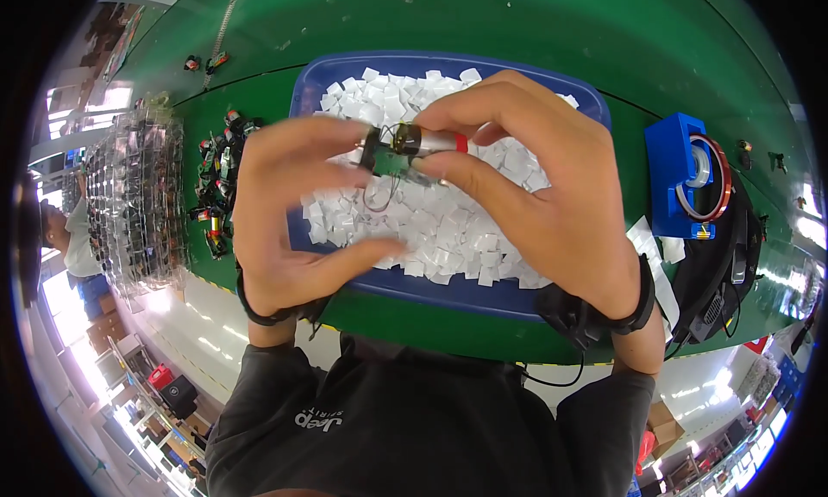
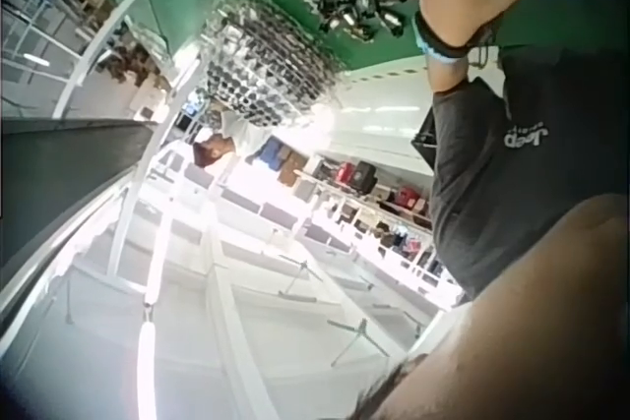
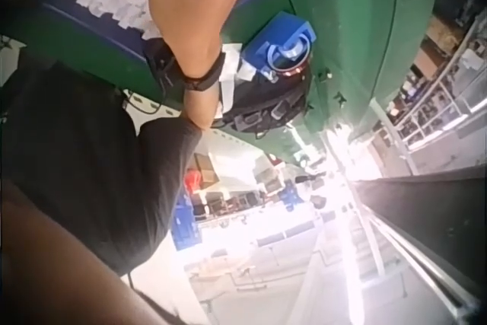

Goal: The person picks up a circuit board and battery, wraps a piece of white tape around them by hand, and places the assembly on the table, repeating the process several times.

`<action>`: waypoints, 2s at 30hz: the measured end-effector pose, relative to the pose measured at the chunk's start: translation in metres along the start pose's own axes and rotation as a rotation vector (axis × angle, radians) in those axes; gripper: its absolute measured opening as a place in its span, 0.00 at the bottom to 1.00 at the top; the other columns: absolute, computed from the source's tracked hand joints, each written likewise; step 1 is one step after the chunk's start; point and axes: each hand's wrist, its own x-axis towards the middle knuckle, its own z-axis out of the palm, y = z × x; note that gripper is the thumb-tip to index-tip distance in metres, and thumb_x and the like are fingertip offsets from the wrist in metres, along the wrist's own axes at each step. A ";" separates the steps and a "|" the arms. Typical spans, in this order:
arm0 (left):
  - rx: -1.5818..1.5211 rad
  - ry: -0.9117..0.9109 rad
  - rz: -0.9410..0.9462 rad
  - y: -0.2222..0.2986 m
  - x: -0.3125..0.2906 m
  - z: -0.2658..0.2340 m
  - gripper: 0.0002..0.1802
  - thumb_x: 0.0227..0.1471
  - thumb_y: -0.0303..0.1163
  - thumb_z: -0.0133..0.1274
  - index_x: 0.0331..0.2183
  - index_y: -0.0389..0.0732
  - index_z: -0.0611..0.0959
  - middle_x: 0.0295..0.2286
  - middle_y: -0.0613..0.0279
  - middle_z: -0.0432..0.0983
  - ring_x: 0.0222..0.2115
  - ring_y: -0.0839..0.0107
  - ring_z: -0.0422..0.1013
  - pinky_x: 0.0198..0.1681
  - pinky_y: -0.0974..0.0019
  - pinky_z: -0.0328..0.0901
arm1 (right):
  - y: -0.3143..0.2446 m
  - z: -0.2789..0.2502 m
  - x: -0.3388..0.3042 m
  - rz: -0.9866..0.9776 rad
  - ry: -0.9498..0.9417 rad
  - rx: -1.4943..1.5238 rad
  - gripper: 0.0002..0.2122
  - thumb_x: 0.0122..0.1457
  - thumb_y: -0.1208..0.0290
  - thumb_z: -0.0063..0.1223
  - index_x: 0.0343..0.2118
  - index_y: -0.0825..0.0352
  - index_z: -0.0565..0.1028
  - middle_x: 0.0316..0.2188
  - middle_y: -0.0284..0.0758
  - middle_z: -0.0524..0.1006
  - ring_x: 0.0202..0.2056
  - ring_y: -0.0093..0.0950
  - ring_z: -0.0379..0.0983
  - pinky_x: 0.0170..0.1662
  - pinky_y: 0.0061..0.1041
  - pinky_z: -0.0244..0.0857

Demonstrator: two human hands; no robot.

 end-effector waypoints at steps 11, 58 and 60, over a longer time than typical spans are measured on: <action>-1.181 -0.306 -0.997 -0.005 0.000 -0.019 0.12 0.62 0.32 0.53 0.42 0.33 0.78 0.39 0.61 0.75 0.41 0.74 0.71 0.42 0.65 0.71 | -0.007 0.003 0.001 -0.392 -0.086 -0.268 0.17 0.40 0.82 0.68 0.37 0.70 0.79 0.35 0.39 0.80 0.34 0.35 0.77 0.36 0.28 0.72; -1.034 -0.057 -0.904 0.008 -0.007 -0.002 0.23 0.61 0.37 0.48 0.50 0.27 0.73 0.46 0.50 0.74 0.38 0.66 0.74 0.40 0.64 0.73 | -0.011 0.009 -0.003 -0.431 0.029 -0.442 0.18 0.38 0.84 0.69 0.36 0.67 0.78 0.36 0.35 0.81 0.39 0.36 0.76 0.39 0.30 0.72; -1.064 -0.085 -0.907 0.010 -0.006 -0.002 0.23 0.61 0.34 0.48 0.51 0.27 0.73 0.46 0.50 0.74 0.38 0.66 0.75 0.39 0.64 0.74 | -0.011 0.010 -0.005 -0.433 0.029 -0.456 0.18 0.38 0.84 0.70 0.35 0.66 0.78 0.35 0.35 0.82 0.38 0.36 0.75 0.39 0.30 0.72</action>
